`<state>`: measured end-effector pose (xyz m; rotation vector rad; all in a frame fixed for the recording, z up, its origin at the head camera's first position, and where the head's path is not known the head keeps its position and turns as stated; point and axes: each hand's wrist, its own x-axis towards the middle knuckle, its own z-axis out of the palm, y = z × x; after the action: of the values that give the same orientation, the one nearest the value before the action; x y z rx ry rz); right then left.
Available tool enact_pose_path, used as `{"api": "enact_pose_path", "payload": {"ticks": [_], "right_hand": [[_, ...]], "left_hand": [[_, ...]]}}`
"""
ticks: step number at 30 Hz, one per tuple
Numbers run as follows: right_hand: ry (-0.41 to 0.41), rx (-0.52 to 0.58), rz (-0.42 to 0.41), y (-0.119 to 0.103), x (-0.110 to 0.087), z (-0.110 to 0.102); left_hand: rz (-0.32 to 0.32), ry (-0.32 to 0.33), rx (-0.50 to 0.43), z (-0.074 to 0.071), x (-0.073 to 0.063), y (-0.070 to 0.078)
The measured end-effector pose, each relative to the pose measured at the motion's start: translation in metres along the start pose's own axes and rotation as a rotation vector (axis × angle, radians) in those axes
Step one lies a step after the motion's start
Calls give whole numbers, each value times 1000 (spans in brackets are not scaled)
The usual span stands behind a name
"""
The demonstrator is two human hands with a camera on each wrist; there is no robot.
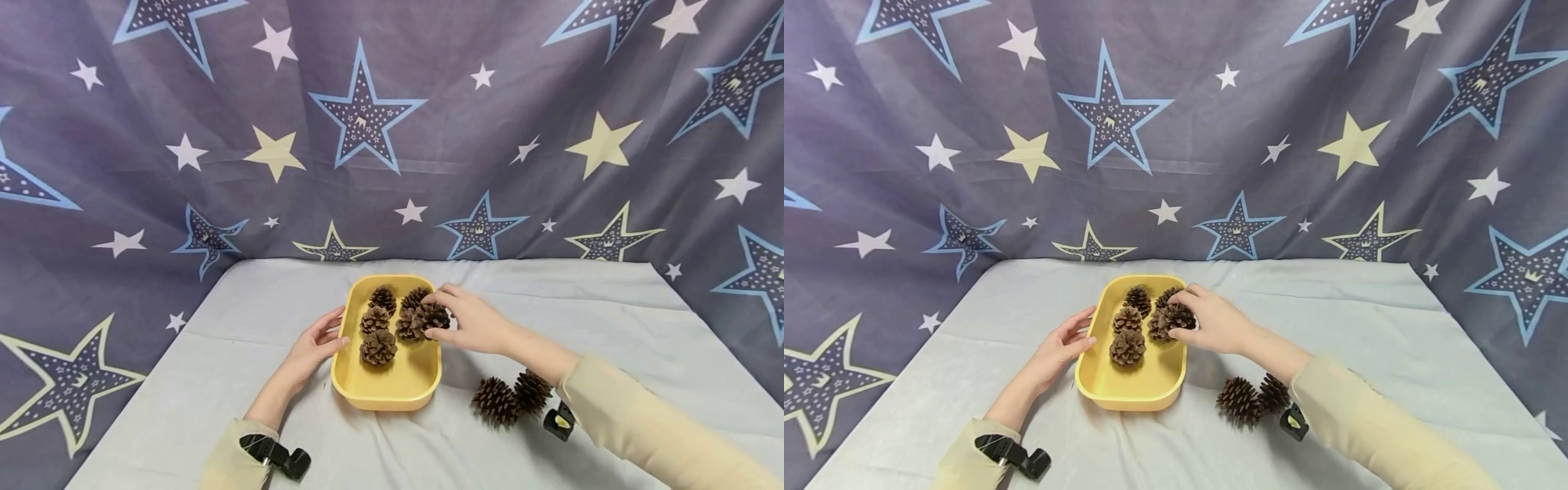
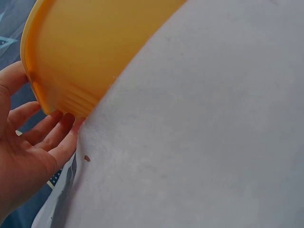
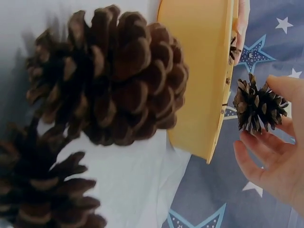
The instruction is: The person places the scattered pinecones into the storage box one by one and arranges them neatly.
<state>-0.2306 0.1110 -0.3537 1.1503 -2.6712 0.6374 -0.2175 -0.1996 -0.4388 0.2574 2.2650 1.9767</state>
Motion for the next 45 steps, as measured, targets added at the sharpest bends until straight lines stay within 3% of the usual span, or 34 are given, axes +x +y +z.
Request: {"api": "enact_pose_path", "payload": {"ticks": [9, 16, 30, 45], "right_hand": [[-35, -5, -50, -10, 7, 12], [-108, -52, -31, -14, 6, 24], [-135, -182, -94, -14, 8, 37], [-137, -171, -93, -13, 8, 37]], "left_hand": [[2, 6, -3, -1, 0, 0], [0, 2, -2, 0, 0, -1], [-3, 5, -3, -1, 0, -2], [1, 4, -3, 0, 0, -2]]}}
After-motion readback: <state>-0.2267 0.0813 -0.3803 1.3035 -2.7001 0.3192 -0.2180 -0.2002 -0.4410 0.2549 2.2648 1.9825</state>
